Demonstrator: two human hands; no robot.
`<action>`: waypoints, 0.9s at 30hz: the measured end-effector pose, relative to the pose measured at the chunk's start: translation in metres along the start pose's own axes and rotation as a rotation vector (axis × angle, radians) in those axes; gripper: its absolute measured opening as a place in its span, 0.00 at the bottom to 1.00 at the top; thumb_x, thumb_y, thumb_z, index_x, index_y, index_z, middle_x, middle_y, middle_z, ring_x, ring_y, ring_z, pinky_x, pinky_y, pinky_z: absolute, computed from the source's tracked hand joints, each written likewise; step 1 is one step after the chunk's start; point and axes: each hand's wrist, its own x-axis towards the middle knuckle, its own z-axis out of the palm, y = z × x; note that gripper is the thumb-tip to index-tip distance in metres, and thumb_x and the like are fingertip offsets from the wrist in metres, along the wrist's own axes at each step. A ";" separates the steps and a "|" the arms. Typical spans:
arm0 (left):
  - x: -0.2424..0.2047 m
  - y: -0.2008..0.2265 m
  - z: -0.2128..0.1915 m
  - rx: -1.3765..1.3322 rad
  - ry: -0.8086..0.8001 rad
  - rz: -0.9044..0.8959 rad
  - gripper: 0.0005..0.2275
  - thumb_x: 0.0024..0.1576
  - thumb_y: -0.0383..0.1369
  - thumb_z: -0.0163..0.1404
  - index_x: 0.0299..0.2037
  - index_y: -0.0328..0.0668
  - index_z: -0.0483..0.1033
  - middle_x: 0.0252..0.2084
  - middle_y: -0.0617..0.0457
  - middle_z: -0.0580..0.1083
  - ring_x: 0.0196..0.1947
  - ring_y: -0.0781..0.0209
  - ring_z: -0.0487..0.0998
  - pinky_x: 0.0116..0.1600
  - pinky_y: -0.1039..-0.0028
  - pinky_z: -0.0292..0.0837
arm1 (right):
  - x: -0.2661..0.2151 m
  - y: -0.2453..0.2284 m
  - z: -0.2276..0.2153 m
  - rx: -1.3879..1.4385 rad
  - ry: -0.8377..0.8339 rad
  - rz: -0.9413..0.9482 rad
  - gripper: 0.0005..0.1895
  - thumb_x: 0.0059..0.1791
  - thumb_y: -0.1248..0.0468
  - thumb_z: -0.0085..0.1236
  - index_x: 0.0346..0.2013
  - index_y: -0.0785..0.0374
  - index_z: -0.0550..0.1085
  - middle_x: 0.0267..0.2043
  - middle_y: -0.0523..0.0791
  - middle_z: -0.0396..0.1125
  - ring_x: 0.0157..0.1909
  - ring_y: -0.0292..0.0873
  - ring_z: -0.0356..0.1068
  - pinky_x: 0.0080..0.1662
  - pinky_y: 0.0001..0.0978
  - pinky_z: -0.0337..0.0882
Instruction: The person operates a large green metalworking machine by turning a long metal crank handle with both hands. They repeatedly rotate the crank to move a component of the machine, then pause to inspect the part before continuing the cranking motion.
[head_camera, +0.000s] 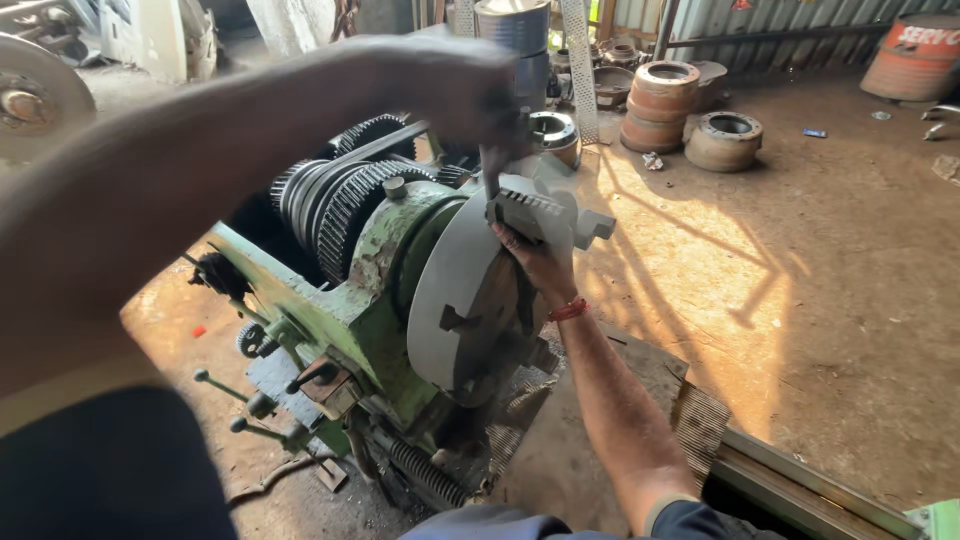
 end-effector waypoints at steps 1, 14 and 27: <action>0.037 0.006 -0.003 -0.089 0.058 0.137 0.19 0.63 0.52 0.48 0.42 0.48 0.85 0.31 0.49 0.80 0.30 0.55 0.80 0.39 0.61 0.76 | 0.001 -0.001 -0.001 0.075 0.001 0.053 0.34 0.45 0.62 0.73 0.61 0.70 0.68 0.49 0.45 0.76 0.49 0.34 0.76 0.54 0.29 0.76; -0.040 0.003 0.025 -0.291 0.153 0.331 0.15 0.61 0.47 0.47 0.46 0.44 0.74 0.25 0.50 0.77 0.23 0.56 0.78 0.33 0.61 0.74 | 0.006 0.007 -0.009 -0.075 -0.060 0.001 0.22 0.47 0.59 0.72 0.51 0.67 0.77 0.48 0.43 0.75 0.48 0.37 0.75 0.52 0.29 0.75; -0.024 -0.064 0.029 -0.189 -0.067 0.011 0.20 0.66 0.46 0.48 0.33 0.36 0.82 0.28 0.49 0.79 0.26 0.61 0.79 0.36 0.66 0.75 | 0.016 0.004 -0.016 -0.027 -0.017 0.015 0.22 0.47 0.63 0.74 0.52 0.68 0.76 0.52 0.43 0.74 0.53 0.36 0.74 0.57 0.29 0.72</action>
